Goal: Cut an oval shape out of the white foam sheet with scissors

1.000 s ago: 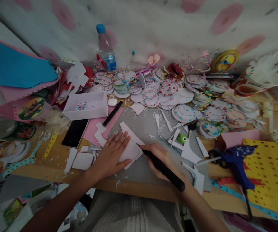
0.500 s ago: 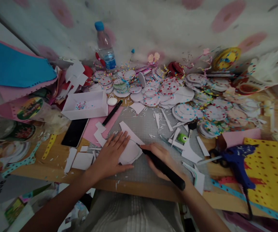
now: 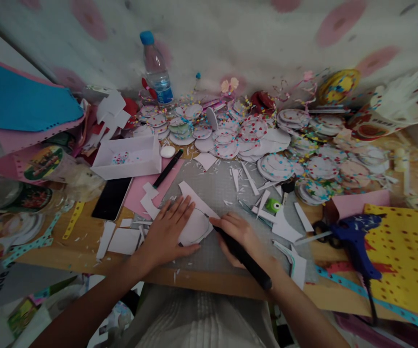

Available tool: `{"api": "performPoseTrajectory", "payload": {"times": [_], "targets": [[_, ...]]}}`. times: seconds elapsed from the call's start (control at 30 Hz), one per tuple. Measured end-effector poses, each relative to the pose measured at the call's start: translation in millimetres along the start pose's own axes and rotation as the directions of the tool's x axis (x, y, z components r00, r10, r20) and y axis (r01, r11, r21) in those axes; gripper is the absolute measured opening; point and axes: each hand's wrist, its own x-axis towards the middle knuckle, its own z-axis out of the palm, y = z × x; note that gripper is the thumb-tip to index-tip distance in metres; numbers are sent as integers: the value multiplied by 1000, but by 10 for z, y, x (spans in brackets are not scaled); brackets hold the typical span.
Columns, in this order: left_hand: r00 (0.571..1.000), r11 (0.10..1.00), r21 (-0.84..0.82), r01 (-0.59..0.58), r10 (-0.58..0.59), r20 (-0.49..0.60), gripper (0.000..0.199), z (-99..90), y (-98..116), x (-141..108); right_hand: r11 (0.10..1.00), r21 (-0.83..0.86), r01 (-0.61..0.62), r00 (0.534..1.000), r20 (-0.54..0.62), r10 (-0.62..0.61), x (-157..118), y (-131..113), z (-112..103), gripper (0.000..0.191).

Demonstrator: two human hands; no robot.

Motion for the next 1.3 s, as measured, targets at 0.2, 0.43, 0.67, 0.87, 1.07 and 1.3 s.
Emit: {"api": "performPoseTrajectory", "payload": {"times": [0.2, 0.43, 0.67, 0.87, 1.07, 1.3], "targets": [[999, 999, -17, 44, -44, -18, 95, 29, 28, -15, 999, -33, 10, 999, -38, -11, -40, -9, 41, 39], [998, 998, -6, 58, -58, -12, 95, 39, 26, -9, 1000, -2, -27, 994, -108, 27, -163, -1, 152, 37], [998, 998, 2, 61, -61, -16, 94, 38, 29, -12, 995, 32, -94, 983, -153, 98, -236, -111, 193, 37], [997, 997, 15, 72, -72, -6, 94, 47, 37, -4, 982, 53, -182, 955, -229, 189, -317, -249, 289, 41], [996, 995, 39, 89, -89, 3, 94, 45, 58, 5, 971, 2, -239, 910, -347, 225, -319, -384, 512, 45], [994, 992, 65, 105, -106, 10, 92, 17, 87, 7, 966, -37, -254, 875, -434, 214, -335, -476, 683, 45]]}}
